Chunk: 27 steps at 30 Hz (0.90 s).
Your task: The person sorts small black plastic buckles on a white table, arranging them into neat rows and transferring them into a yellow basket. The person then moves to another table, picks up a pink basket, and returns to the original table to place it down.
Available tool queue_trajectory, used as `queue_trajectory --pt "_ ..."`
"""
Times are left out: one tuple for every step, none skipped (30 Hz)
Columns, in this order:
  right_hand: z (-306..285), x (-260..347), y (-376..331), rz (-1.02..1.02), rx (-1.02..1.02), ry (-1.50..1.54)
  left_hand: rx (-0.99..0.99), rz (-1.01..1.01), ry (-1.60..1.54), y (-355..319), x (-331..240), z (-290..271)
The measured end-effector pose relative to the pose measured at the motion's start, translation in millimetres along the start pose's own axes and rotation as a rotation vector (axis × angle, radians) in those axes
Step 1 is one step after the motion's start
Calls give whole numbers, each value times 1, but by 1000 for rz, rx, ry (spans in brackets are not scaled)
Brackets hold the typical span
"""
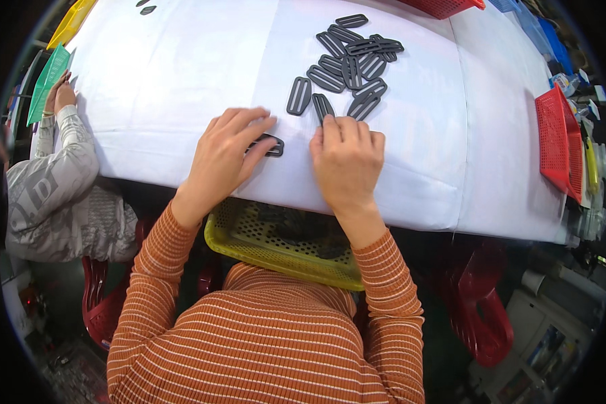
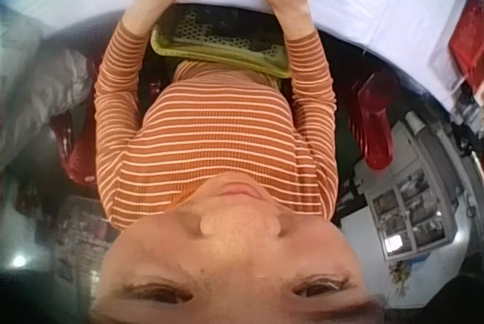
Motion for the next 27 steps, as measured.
queue_trajectory --pt "-5 -5 0 57 34 55 -12 0 0 9 4 4" --pt "-11 -9 1 114 68 109 -29 44 16 18 7 9" --pt "-16 -14 5 234 229 189 -45 86 34 27 10 15" --pt "-21 -15 9 350 391 272 -62 125 59 33 15 19" --pt "-22 -16 10 464 554 355 -38 164 116 33 18 25" --pt "-23 -18 14 328 424 289 -22 179 164 33 18 27" --pt "-20 -20 19 190 294 224 -6 192 214 31 16 28" --pt "-19 -19 26 51 165 159 10 202 265 29 15 27" --pt "-12 -20 32 68 194 174 38 162 223 27 11 26" --pt "-8 -19 38 11 115 98 69 123 182 24 2 21" --pt "-2 -18 43 -47 38 20 100 84 141 21 -4 17" --pt "5 -15 43 -110 -39 -50 102 84 112 16 -7 12" --pt "12 -14 40 -121 -9 -24 103 85 82 12 -8 9" --pt "12 -15 36 -133 2 -14 106 88 51 11 -8 7" --pt "10 -11 32 -156 18 1 78 71 34 13 -5 4" --pt "9 -8 29 -177 35 14 40 82 35 17 0 6" --pt "6 -7 30 -153 43 114 4 94 36 25 7 10" --pt "5 -12 31 -100 31 114 -35 115 30 35 12 13" --pt "4 -17 37 -57 15 117 -18 141 -6 43 17 16" --pt "4 -23 43 -14 -1 122 -3 196 13 48 21 22" --pt "5 -31 49 3 -66 92 13 256 27 55 24 30" --pt "8 -34 55 -2 -64 43 28 315 42 60 26 34" --pt "10 -35 61 -7 -64 -6 59 327 60 62 29 36" --pt "13 -39 67 -10 -65 -58 58 343 41 66 30 36" --pt "18 -40 69 -60 -66 -107 57 360 24 67 30 37" --pt "18 -38 67 -77 -59 -155 54 377 8 67 29 37" --pt "17 -34 65 -98 -54 -198 10 370 -24 66 29 35"
Point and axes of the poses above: each hand's wrist, its own y-axis towards the middle knuckle, its own z-axis out of the palm, x = y × z, the point moved 3 cm from there along y, towards the middle knuckle, and after that the axes turned 8 degrees about z, right-handed, at the moved point
